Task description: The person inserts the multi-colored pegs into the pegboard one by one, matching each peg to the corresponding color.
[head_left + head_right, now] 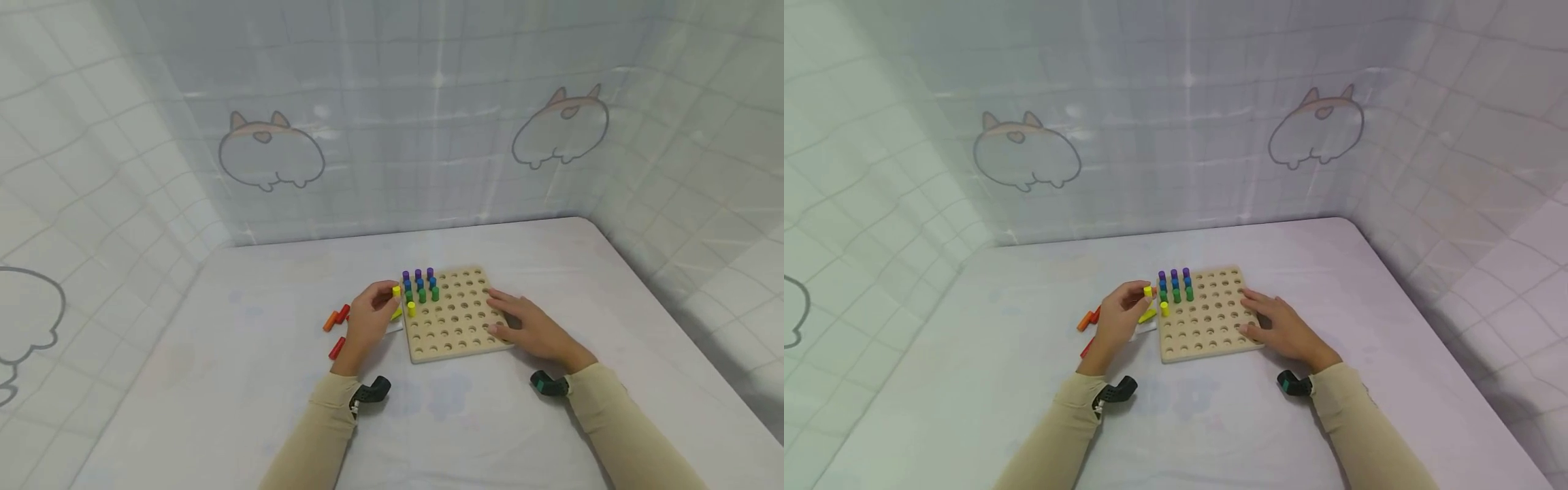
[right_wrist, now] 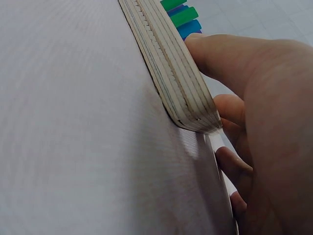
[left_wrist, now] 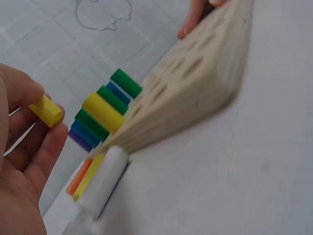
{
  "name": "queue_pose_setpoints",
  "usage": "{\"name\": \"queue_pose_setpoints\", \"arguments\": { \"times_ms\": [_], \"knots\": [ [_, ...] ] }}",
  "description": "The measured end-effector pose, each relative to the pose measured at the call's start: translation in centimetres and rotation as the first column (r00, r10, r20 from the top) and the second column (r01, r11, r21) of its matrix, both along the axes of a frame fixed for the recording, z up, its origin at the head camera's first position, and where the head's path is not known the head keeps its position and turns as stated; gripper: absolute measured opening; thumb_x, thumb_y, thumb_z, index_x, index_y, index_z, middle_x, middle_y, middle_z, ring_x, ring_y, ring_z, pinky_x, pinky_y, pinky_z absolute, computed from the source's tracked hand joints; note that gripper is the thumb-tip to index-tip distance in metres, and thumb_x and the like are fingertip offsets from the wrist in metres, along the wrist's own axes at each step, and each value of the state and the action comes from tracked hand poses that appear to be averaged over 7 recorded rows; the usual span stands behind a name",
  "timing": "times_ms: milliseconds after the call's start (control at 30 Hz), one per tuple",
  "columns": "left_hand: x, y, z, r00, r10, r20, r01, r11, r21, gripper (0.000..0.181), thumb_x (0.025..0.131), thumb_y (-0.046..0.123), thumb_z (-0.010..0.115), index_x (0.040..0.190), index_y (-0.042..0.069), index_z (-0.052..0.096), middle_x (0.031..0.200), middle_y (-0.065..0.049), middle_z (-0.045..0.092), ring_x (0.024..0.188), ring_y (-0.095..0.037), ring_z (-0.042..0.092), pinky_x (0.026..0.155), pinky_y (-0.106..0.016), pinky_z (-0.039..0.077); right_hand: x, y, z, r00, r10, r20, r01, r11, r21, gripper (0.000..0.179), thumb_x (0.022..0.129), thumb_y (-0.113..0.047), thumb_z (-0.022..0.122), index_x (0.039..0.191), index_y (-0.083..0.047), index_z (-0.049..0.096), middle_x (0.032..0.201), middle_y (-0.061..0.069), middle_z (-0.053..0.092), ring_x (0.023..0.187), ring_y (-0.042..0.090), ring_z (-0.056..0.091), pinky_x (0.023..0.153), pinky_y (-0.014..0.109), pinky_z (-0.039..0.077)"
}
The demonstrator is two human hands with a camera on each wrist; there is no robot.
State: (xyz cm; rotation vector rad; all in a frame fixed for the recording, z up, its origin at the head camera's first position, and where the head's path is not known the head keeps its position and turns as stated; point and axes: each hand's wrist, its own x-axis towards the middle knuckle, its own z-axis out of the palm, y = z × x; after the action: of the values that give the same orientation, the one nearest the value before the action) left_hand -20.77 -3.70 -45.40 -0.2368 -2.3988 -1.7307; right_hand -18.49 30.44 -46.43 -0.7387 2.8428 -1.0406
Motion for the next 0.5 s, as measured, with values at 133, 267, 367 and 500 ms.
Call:
{"name": "queue_pose_setpoints", "arguments": {
  "times_ms": [133,267,367,500],
  "knots": [
    [-0.3,0.7,-0.3,0.999,-0.034,-0.02,0.034,0.999,0.037,0.029,0.099,0.016,0.066,0.127,0.01,0.065,0.117,0.003,0.065,0.11,-0.015,0.061,0.099,-0.03,0.049,-0.1,0.0,-0.2,0.999,0.009,-0.032,-0.009,1.0,-0.01,0.067,0.096,-0.041,0.067,0.148,-0.003,0.048,0.159,0.009,0.035,0.146,0.036,0.029,0.118,0.059,0.011],
    [-0.1,1.3,-0.4,0.999,-0.032,-0.029,0.033,0.999,0.029,0.03,0.099,0.015,0.064,0.128,0.008,0.063,0.118,0.002,0.064,0.11,-0.015,0.061,0.098,-0.03,0.05,-0.1,0.0,-0.2,1.0,0.017,-0.018,-0.017,1.0,-0.02,0.068,0.096,-0.041,0.067,0.148,-0.003,0.048,0.16,0.009,0.035,0.147,0.034,0.028,0.118,0.058,0.009],
    [0.0,1.6,-0.3,0.999,-0.008,-0.037,0.009,1.0,0.02,0.03,0.099,0.016,0.065,0.128,0.009,0.063,0.118,0.001,0.065,0.11,-0.015,0.062,0.096,-0.029,0.051,0.0,0.0,-0.2,1.0,0.018,-0.007,-0.019,1.0,-0.015,0.068,0.096,-0.043,0.066,0.148,-0.003,0.047,0.16,0.008,0.034,0.147,0.033,0.028,0.119,0.056,0.009],
    [-0.2,1.9,-0.2,0.998,0.015,-0.059,-0.013,1.0,0.021,0.032,0.099,0.018,0.065,0.13,0.008,0.063,0.121,0.001,0.064,0.111,-0.015,0.062,0.094,-0.027,0.051,-0.2,0.0,-0.1,1.0,0.009,-0.024,-0.009,1.0,-0.003,0.068,0.096,-0.044,0.066,0.148,-0.003,0.047,0.159,0.008,0.035,0.147,0.035,0.029,0.119,0.057,0.01]
  ]
}}
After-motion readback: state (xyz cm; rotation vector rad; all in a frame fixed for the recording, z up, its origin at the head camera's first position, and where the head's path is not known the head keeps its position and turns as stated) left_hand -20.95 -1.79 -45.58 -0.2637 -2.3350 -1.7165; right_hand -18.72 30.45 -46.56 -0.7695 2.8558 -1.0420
